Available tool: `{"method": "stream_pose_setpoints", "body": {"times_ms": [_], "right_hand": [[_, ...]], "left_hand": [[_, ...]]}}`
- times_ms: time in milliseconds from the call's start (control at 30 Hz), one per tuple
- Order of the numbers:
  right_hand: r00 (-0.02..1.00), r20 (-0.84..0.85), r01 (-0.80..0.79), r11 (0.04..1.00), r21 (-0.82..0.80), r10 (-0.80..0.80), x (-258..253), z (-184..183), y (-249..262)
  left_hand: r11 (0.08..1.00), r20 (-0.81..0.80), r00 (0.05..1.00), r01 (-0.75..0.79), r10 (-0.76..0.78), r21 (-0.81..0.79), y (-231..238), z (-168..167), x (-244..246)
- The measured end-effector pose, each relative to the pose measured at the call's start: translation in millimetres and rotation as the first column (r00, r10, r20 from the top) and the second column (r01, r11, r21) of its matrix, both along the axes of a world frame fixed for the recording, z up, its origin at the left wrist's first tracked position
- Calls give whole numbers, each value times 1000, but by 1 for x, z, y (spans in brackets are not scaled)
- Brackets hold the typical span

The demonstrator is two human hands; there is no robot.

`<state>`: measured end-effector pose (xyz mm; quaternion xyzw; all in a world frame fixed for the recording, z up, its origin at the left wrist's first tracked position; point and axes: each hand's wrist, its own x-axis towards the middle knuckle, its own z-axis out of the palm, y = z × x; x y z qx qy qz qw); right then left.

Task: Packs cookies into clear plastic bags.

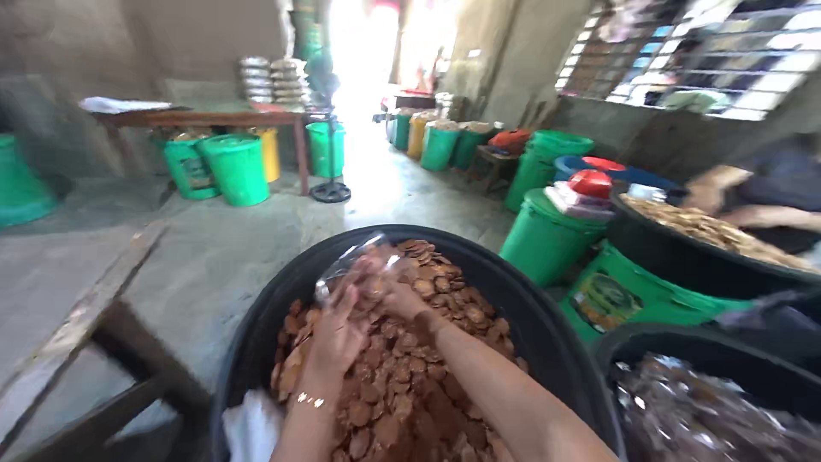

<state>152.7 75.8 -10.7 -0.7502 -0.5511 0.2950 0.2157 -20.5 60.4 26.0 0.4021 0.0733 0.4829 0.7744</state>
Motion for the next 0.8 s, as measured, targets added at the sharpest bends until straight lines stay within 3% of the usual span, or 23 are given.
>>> {"method": "stream_pose_setpoints", "body": {"times_ms": [200, 333, 400, 433, 467, 533, 600, 633, 733, 767, 800], "right_hand": [[996, -31, -84, 996, 29, 85, 17, 12, -59], [980, 129, -115, 961, -251, 151, 28, 9, -126], [995, 77, -58, 987, -148, 70, 43, 10, -148], [999, -43, 25, 999, -20, -26, 53, 12, -157], [960, -249, 156, 981, 115, -124, 61, 14, -167], [684, -701, 482, 847, 226, -202, 70, 23, -189], [373, -920, 673, 717, 181, -117, 71, 40, -212], [293, -953, 716, 678, 168, -73, 68, 48, -224], [170, -985, 773, 615, 157, 38, 47, 67, -251], [179, -983, 764, 623, 170, 49, 40, 70, -258], [253, -966, 730, 647, 220, 43, 33, 70, -265]], "left_hand": [[978, -48, 995, 96, -89, 186, 3, -18, 6], [949, -171, 970, 211, -173, 236, -3, -16, 9], [947, -251, 950, 242, -186, 211, -5, -18, 13], [949, -261, 944, 255, -203, 183, -8, -18, 16], [947, -259, 938, 278, -231, 163, -11, -17, 20], [922, -247, 920, 351, -306, 165, -17, -16, 25], [875, -282, 886, 432, -367, 218, -29, -11, 32], [851, -306, 870, 465, -387, 245, -37, -9, 34], [829, -327, 842, 511, -429, 227, -61, -7, 38], [830, -336, 839, 512, -428, 220, -68, -7, 39], [826, -357, 829, 521, -431, 214, -72, -7, 40]]}}
